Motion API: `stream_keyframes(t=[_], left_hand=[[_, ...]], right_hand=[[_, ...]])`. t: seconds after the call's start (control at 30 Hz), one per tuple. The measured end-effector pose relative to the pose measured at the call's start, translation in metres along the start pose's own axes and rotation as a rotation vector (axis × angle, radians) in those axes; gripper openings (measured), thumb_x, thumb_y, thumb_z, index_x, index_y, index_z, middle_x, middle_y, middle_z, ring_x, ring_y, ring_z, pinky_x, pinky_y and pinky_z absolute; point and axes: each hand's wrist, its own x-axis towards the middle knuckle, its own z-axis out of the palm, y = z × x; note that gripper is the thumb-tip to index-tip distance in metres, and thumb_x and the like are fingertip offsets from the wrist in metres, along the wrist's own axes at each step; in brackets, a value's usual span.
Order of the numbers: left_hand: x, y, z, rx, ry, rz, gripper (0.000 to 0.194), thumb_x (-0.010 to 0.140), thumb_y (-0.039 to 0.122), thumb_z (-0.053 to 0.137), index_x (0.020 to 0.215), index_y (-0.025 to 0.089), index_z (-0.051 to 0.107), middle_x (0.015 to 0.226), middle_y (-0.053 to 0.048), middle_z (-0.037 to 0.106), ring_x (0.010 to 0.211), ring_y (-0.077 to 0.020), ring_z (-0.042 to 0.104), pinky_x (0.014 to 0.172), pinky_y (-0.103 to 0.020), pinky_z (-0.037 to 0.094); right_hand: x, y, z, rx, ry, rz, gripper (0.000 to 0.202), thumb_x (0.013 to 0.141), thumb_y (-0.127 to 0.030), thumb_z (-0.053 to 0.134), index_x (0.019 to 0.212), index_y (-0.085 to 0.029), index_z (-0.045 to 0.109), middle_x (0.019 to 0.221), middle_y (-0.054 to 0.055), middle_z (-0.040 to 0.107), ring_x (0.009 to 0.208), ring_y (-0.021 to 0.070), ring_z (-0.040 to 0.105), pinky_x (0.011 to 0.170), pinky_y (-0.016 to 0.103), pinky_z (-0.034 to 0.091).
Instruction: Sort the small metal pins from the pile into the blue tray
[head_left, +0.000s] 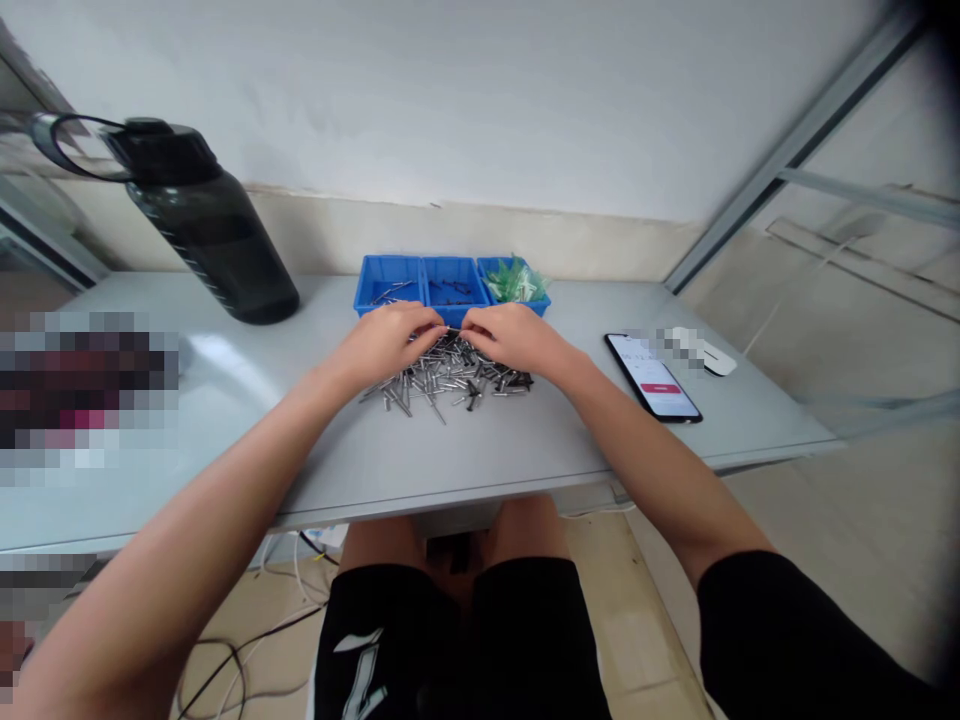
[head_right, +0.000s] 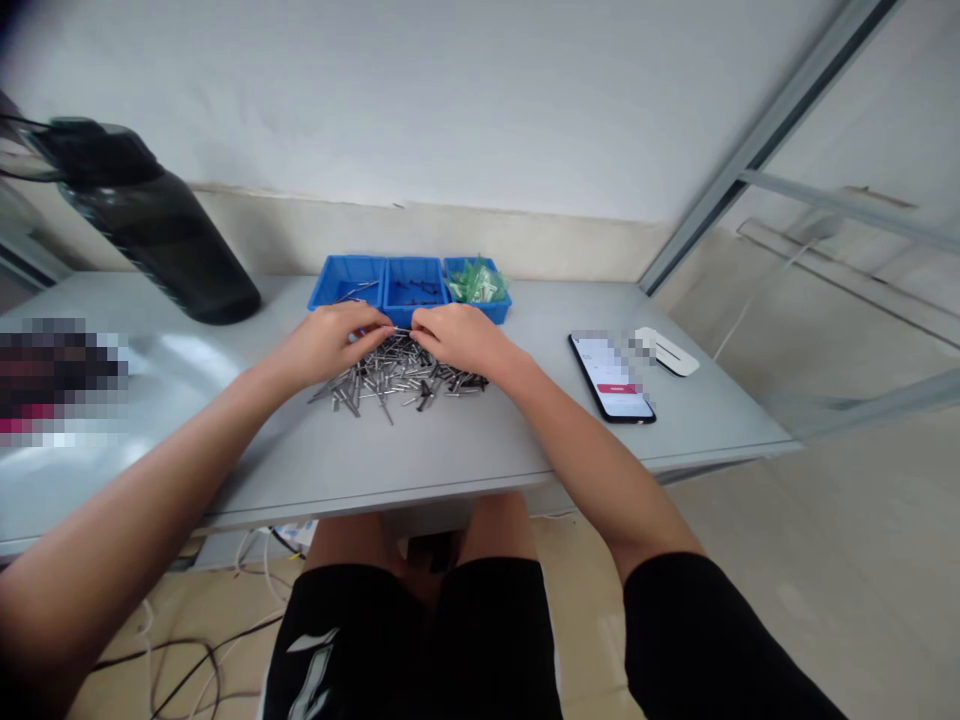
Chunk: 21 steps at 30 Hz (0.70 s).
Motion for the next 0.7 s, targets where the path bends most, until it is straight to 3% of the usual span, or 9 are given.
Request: stream_keyframes(t=[0.27,0.43,0.7], left_hand=[[0.0001,-0.004,0.0012,0.051,-0.095,0.01,0.031,0.096,0.034,0.044,0.095,0.019,0.071,0.088,-0.006,0.068,0.085,-0.0213,0.062,0.077,-0.031,0.046],[0.0008,-0.0037,0.0024,0.035,-0.132,0.028,0.03,0.096,0.032,0.044,0.093,0.018,0.07,0.087,-0.006,0.068,0.083,-0.0211,0.062,0.075,-0.031,0.045],[0.0014,-0.0062,0.0027,-0.026,-0.051,-0.063,0.024,0.092,0.033,0.052,0.094,0.019,0.071,0.086,-0.004,0.07,0.079,-0.0193,0.062,0.072,-0.029,0.045]], right_hand=[[-0.001,0.0001,0.0022,0.068,0.179,-0.072,0.021,0.096,-0.03,0.045,0.094,-0.018,0.062,0.082,0.003,0.067,0.076,0.0158,0.058,0.068,0.027,0.035],[-0.0014,-0.0054,0.0063,0.062,0.219,-0.158,0.027,0.099,-0.03,0.039,0.097,-0.018,0.063,0.086,0.006,0.067,0.081,0.0177,0.059,0.073,0.029,0.038],[-0.0015,-0.0033,0.0054,0.093,0.229,-0.114,0.024,0.098,-0.03,0.041,0.098,-0.019,0.062,0.086,0.005,0.066,0.08,0.0172,0.058,0.074,0.029,0.037]])
